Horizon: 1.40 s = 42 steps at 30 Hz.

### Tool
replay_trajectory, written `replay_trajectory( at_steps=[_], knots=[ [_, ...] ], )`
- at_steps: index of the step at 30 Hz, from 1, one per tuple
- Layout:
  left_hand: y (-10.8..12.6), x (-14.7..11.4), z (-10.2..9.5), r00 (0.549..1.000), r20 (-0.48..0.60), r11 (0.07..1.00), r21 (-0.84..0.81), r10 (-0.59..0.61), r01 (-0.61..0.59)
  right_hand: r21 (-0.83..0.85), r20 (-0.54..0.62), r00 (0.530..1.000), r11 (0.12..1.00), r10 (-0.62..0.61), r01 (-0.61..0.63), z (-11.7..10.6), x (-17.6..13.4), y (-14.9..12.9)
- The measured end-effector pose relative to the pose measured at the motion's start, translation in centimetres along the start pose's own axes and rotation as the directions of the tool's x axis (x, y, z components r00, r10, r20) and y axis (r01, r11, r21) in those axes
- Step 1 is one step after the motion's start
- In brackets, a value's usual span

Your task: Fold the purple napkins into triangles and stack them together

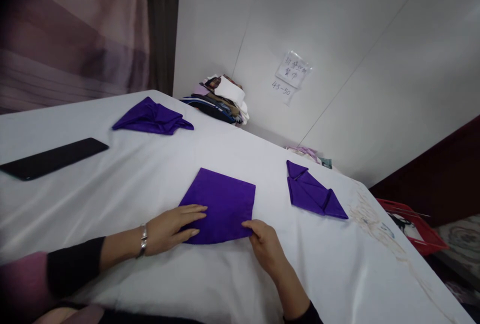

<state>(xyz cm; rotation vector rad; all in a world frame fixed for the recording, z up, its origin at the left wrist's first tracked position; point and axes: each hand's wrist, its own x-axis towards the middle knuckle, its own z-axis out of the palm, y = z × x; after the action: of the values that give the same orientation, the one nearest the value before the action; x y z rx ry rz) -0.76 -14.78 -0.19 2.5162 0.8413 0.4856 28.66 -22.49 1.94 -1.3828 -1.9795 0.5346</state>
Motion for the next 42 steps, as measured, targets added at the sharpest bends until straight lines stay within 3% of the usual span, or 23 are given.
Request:
replay_trajectory(
  at_steps=[5,9,11,14,19,27,42],
  knots=[
    [-0.4,0.3,2.3,0.998,0.04,0.995,0.083,0.058,-0.061,-0.236,0.013,0.981,0.953,-0.194,0.191,-1.3,4.5,-1.6],
    [0.1,-0.1,2.3,0.998,-0.034,0.989,0.141,0.055,-0.049,-0.145,0.128,0.944,0.936,-0.303,0.32,-0.2,9.9,-2.5],
    [0.7,-0.3,1.7,0.997,-0.064,0.986,0.161,0.04,-0.029,-0.018,0.199,0.944,0.962,-0.263,0.272,1.1,12.4,-2.4],
    [1.6,-1.0,0.7,0.995,-0.099,0.985,0.169,-0.002,0.019,0.104,0.246,0.963,0.991,-0.113,0.09,3.3,15.5,-1.8],
    [1.8,-2.2,0.0,0.991,-0.121,0.988,0.137,-0.05,0.067,0.113,0.243,0.97,0.993,-0.001,-0.027,6.3,18.9,-0.5],
    [1.0,-3.2,0.0,0.958,-0.208,0.966,0.123,-0.2,0.228,0.041,0.166,0.983,0.996,0.077,-0.085,9.7,20.4,2.2],
    [1.2,-4.2,-0.7,0.924,-0.188,0.938,0.042,-0.332,0.345,0.01,0.065,0.998,1.0,0.012,-0.013,11.5,20.8,3.7]
  ],
)
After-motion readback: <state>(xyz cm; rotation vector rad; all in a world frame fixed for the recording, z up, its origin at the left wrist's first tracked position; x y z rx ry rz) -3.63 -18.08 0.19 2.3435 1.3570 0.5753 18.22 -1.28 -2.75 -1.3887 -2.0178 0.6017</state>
